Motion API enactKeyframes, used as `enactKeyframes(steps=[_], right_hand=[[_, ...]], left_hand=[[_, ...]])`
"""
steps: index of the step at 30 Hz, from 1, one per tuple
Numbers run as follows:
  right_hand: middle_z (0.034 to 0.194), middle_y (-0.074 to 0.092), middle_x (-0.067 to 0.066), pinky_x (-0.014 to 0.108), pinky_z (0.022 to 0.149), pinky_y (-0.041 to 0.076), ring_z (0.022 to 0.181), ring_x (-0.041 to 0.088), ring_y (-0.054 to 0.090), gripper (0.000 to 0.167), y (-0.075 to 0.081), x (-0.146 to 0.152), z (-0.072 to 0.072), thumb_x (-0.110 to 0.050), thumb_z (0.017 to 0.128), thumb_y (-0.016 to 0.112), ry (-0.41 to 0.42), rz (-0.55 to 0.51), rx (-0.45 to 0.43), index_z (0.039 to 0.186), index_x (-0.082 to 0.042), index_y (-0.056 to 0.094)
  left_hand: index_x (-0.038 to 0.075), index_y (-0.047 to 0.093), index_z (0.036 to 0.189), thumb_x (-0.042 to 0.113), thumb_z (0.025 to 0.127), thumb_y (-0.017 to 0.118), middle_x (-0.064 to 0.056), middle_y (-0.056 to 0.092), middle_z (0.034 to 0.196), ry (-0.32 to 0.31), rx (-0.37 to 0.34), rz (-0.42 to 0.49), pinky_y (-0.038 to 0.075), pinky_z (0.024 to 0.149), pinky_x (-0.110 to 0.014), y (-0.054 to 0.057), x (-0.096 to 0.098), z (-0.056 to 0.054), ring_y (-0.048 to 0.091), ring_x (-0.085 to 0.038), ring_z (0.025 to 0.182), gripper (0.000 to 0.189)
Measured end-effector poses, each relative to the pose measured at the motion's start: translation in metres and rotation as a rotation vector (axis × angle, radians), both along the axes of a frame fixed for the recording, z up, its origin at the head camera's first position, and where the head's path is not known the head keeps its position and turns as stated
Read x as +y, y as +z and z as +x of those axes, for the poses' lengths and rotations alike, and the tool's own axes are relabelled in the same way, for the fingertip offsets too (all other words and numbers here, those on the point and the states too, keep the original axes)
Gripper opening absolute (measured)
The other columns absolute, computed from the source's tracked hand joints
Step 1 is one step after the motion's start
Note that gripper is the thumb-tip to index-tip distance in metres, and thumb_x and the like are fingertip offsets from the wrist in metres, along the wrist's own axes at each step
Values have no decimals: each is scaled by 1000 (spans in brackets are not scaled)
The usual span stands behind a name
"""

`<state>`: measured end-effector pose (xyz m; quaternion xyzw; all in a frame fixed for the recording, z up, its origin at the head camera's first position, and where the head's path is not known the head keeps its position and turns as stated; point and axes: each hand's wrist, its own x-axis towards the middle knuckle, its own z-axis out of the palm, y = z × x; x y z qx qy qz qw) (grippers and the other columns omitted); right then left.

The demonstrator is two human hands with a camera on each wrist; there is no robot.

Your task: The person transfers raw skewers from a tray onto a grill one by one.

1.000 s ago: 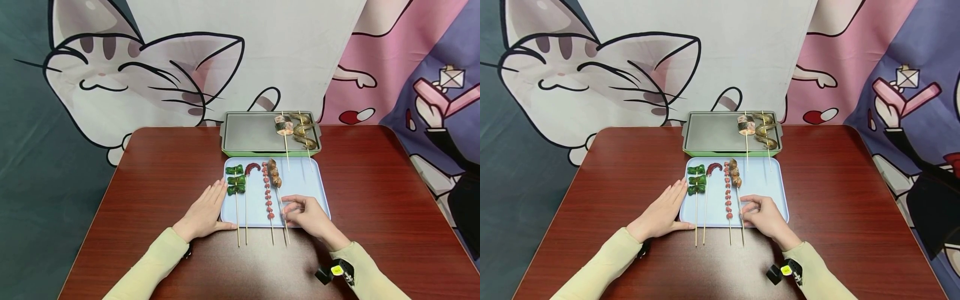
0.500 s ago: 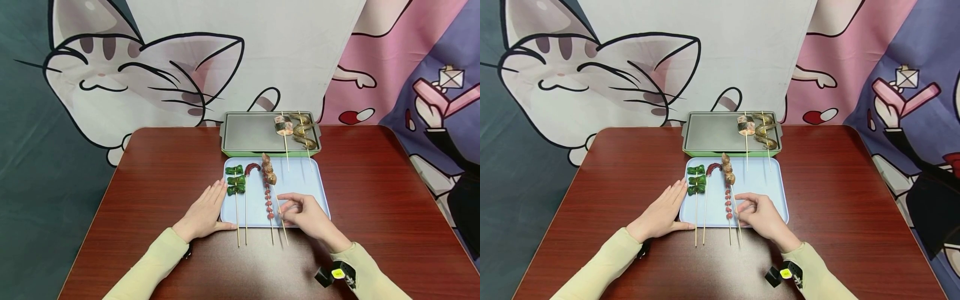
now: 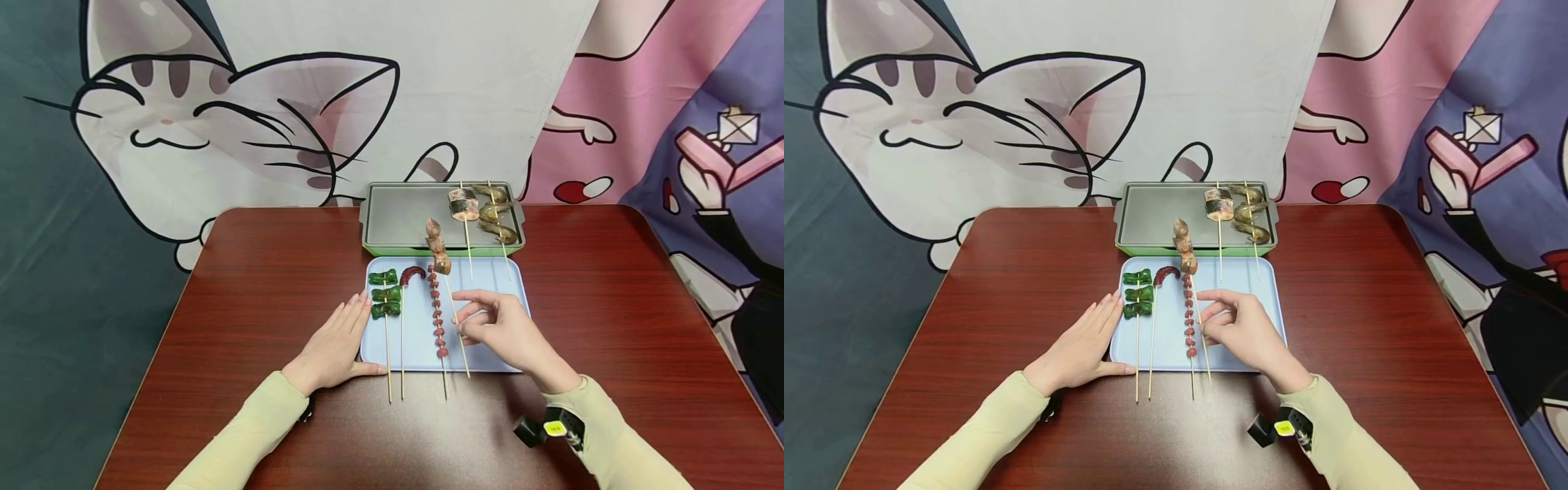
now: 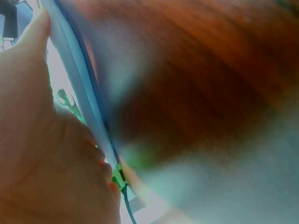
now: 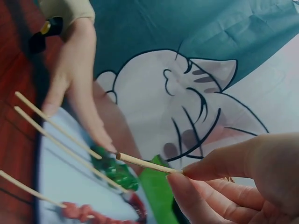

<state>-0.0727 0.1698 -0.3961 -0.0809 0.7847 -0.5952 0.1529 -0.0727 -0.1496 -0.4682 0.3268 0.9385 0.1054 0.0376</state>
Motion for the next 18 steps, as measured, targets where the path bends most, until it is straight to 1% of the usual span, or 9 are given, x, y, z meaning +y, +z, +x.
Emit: enactKeyframes(steps=[5, 8, 11, 15, 18], right_hand=[[98, 69, 24, 37, 71, 62, 80, 26, 73, 46, 12, -1, -17, 11, 90, 59, -11, -26, 36, 136, 6, 60], [97, 70, 21, 38, 71, 62, 79, 26, 74, 46, 18, -1, -28, 10, 89, 63, -48, -22, 63, 135, 5, 61], [97, 71, 20, 40, 71, 62, 77, 23, 74, 47, 24, -1, -40, 9, 88, 67, -91, -5, 82, 135, 3, 63], [99, 71, 23, 42, 71, 62, 78, 21, 73, 46, 32, 2, -57, 8, 89, 68, -142, 14, 107, 134, 1, 64], [100, 71, 24, 39, 70, 62, 77, 18, 73, 44, 36, 5, -69, 8, 90, 67, -169, 33, 124, 134, 1, 64]], left_hand=[[-12, 25, 155, 71, 87, 65, -28, 18, 163, 5, -10, -15, 19, 121, -49, 0, 0, 0, 20, -40, 150, 115], [-12, 25, 155, 71, 87, 65, -28, 18, 163, 8, -11, 0, 19, 121, -49, -1, -1, 0, 19, -40, 151, 115], [-12, 23, 156, 71, 87, 64, -27, 17, 164, 10, -14, 4, 18, 121, -49, -5, -1, -1, 18, -39, 151, 115], [-12, 23, 156, 72, 87, 63, -28, 17, 164, 6, -16, 20, 18, 121, -49, -9, -2, -1, 18, -40, 151, 115], [-12, 24, 155, 73, 87, 62, -28, 18, 163, 1, -13, 31, 19, 121, -49, -10, -3, -1, 19, -40, 151, 115]])
